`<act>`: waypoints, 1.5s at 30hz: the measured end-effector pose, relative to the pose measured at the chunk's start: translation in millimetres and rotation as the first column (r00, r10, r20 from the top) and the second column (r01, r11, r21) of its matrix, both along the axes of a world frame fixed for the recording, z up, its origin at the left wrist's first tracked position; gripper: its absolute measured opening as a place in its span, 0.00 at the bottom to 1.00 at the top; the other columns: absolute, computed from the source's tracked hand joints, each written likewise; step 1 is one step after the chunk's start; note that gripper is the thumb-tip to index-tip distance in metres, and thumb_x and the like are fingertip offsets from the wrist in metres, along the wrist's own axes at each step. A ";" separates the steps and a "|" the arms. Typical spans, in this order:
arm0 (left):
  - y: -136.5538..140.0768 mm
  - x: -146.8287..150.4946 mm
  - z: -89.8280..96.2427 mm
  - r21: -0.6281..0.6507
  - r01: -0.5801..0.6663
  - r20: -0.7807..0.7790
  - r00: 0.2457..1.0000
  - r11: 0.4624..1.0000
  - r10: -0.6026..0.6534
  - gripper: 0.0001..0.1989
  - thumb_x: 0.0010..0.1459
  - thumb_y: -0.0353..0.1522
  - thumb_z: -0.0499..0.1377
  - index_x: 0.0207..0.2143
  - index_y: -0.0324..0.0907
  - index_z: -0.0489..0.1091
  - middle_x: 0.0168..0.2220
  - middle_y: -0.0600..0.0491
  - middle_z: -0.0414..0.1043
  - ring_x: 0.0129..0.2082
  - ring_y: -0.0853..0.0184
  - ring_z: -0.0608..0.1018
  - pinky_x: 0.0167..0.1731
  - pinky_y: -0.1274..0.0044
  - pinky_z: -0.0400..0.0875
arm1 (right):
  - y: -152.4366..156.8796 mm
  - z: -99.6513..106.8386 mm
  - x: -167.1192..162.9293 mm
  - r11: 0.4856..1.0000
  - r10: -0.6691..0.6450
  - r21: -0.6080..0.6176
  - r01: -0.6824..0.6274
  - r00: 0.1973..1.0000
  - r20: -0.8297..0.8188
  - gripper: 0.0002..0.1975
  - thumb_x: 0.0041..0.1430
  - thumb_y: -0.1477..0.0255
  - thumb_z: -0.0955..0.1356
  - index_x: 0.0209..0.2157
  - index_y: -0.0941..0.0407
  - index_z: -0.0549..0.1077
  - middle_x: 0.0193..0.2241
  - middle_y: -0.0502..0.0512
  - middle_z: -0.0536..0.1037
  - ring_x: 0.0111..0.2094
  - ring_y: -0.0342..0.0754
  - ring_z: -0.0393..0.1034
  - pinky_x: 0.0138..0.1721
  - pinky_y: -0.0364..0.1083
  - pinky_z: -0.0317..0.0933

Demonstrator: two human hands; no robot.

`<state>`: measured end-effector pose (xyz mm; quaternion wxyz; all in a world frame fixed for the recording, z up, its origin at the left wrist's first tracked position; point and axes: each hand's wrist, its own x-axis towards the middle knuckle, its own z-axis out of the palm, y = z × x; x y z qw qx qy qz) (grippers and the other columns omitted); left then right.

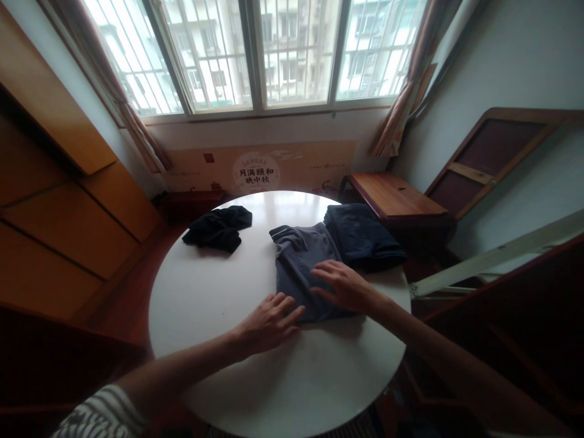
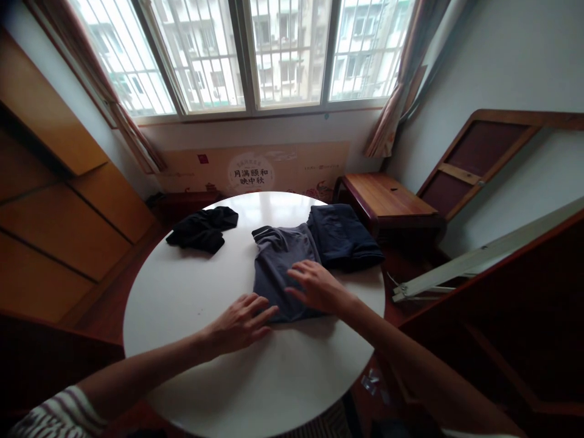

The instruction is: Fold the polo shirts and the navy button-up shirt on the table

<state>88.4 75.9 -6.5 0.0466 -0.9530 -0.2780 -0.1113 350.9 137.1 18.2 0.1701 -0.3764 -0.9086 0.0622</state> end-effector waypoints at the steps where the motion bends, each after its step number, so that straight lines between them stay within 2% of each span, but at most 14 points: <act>1: 1.0 -12.4 -2.9 0.009 -0.014 0.020 1.000 1.000 0.014 0.18 0.67 0.35 0.54 0.56 0.39 0.65 0.47 0.43 0.70 0.44 0.58 0.73 0.44 0.66 0.72 | -18.6 -6.3 6.6 1.000 0.014 0.002 -0.014 0.999 0.031 0.25 0.61 0.57 0.69 0.56 0.55 0.71 0.55 0.66 0.72 0.56 0.65 0.65 0.56 0.65 0.59; 4: 3.0 -37.8 -12.4 0.018 0.010 0.032 0.999 1.000 -0.010 0.15 0.67 0.28 0.52 0.54 0.38 0.67 0.45 0.43 0.70 0.42 0.60 0.73 0.42 0.69 0.74 | -58.8 -28.2 27.0 1.000 -0.020 0.008 0.019 0.998 0.064 0.33 0.59 0.59 0.70 0.63 0.54 0.65 0.64 0.68 0.63 0.64 0.69 0.55 0.57 0.70 0.57; 9: 0.9 -42.7 -18.1 0.039 0.106 0.003 0.994 0.994 -0.107 0.17 0.66 0.24 0.50 0.55 0.38 0.67 0.43 0.43 0.72 0.39 0.62 0.75 0.39 0.70 0.76 | -75.2 -51.7 53.9 0.999 -0.025 0.031 0.025 1.000 -0.003 0.28 0.64 0.75 0.62 0.65 0.60 0.61 0.66 0.67 0.59 0.67 0.59 0.52 0.61 0.59 0.60; 14: 9.3 -46.1 -3.2 0.037 0.284 0.005 0.959 0.958 -0.284 0.16 0.68 0.26 0.50 0.55 0.40 0.68 0.44 0.44 0.73 0.39 0.65 0.76 0.41 0.71 0.74 | -63.3 -50.7 75.7 0.994 0.032 0.103 -0.037 0.998 0.051 0.33 0.58 0.87 0.56 0.64 0.58 0.63 0.64 0.63 0.64 0.66 0.53 0.54 0.61 0.54 0.63; 19: 38.0 -61.6 13.9 0.058 0.398 -0.073 0.916 0.915 -0.394 0.22 0.68 0.25 0.51 0.63 0.43 0.61 0.56 0.44 0.71 0.52 0.63 0.75 0.53 0.69 0.69 | -51.6 -46.7 83.2 0.942 0.091 0.306 -0.135 0.984 0.155 0.29 0.60 0.86 0.59 0.61 0.58 0.68 0.57 0.62 0.72 0.61 0.56 0.64 0.58 0.60 0.64; 23: 60.3 -56.0 9.9 0.041 0.419 -0.073 0.907 0.907 -0.415 0.21 0.68 0.26 0.52 0.61 0.47 0.64 0.62 0.45 0.66 0.62 0.62 0.68 0.62 0.64 0.61 | -48.0 -45.8 80.0 0.896 0.141 0.398 -0.195 0.977 0.161 0.24 0.63 0.84 0.60 0.59 0.60 0.69 0.54 0.64 0.75 0.57 0.55 0.68 0.58 0.61 0.63; 26: 64.8 -42.8 0.1 -0.031 0.461 0.073 0.886 0.887 -0.458 0.16 0.69 0.27 0.51 0.55 0.44 0.68 0.57 0.46 0.71 0.63 0.63 0.67 0.64 0.62 0.57 | -46.7 -38.5 76.6 0.912 0.166 0.375 -0.167 0.986 0.035 0.24 0.64 0.83 0.60 0.59 0.58 0.68 0.51 0.62 0.78 0.56 0.52 0.70 0.60 0.60 0.61; 29: 54.5 -32.9 4.3 -0.093 0.420 0.388 0.850 0.903 -0.356 0.13 0.69 0.27 0.49 0.51 0.40 0.69 0.47 0.45 0.79 0.53 0.64 0.77 0.60 0.66 0.66 | -48.3 -13.9 72.2 0.946 0.143 0.315 -0.082 0.974 -0.177 0.20 0.66 0.80 0.60 0.57 0.55 0.69 0.46 0.59 0.80 0.50 0.50 0.74 0.59 0.57 0.63; 31: 42.1 -30.7 24.4 -0.109 0.321 0.570 0.796 0.941 -0.205 0.12 0.68 0.28 0.50 0.50 0.38 0.69 0.40 0.45 0.80 0.42 0.66 0.82 0.48 0.72 0.75 | -52.2 15.0 67.6 0.955 0.063 0.294 0.040 0.941 -0.333 0.15 0.67 0.77 0.62 0.52 0.54 0.72 0.42 0.57 0.81 0.45 0.50 0.77 0.53 0.53 0.69; 35: 22.7 -28.4 100.3 0.012 0.064 0.788 0.614 0.998 -0.049 0.07 0.65 0.29 0.56 0.44 0.39 0.72 0.26 0.56 0.76 0.20 0.75 0.75 0.23 0.85 0.69 | -60.6 91.1 50.0 0.914 -0.094 0.261 0.311 0.788 -0.609 0.08 0.64 0.71 0.67 0.45 0.53 0.75 0.35 0.53 0.80 0.26 0.44 0.73 0.26 0.42 0.68; 37: 23.2 -24.1 139.6 0.025 -0.051 0.866 0.500 0.998 0.004 0.06 0.65 0.32 0.58 0.40 0.39 0.73 0.23 0.59 0.71 0.18 0.77 0.70 0.19 0.86 0.64 | -58.3 124.8 37.0 0.891 -0.085 0.240 0.386 0.661 -0.745 0.08 0.63 0.68 0.69 0.44 0.51 0.75 0.34 0.52 0.78 0.22 0.41 0.67 0.20 0.41 0.61; 39: 32.0 -18.6 167.0 -0.058 -0.079 0.919 0.384 0.995 0.084 0.09 0.64 0.36 0.59 0.37 0.39 0.73 0.23 0.59 0.70 0.20 0.76 0.70 0.19 0.86 0.62 | -48.1 146.2 23.5 0.915 -0.062 0.165 0.368 0.532 -0.844 0.08 0.62 0.65 0.70 0.43 0.49 0.74 0.31 0.50 0.76 0.22 0.41 0.65 0.18 0.40 0.57; 42: 58.6 -13.7 174.9 -0.236 0.042 0.939 0.267 0.971 0.217 0.14 0.64 0.42 0.58 0.38 0.40 0.73 0.25 0.56 0.71 0.23 0.73 0.73 0.21 0.84 0.64 | -16.0 148.6 7.9 0.973 -0.075 0.021 0.231 0.401 -0.913 0.10 0.63 0.61 0.69 0.44 0.49 0.73 0.27 0.47 0.73 0.21 0.41 0.63 0.18 0.39 0.55; 45: 98.0 -16.4 147.4 -0.359 0.157 0.922 0.212 0.920 0.324 0.17 0.62 0.46 0.59 0.41 0.40 0.73 0.27 0.55 0.73 0.26 0.71 0.74 0.23 0.82 0.67 | 33.8 123.0 -0.9 0.983 -0.131 -0.068 0.172 0.390 -0.911 0.12 0.64 0.59 0.67 0.45 0.51 0.70 0.28 0.48 0.74 0.23 0.41 0.66 0.20 0.39 0.58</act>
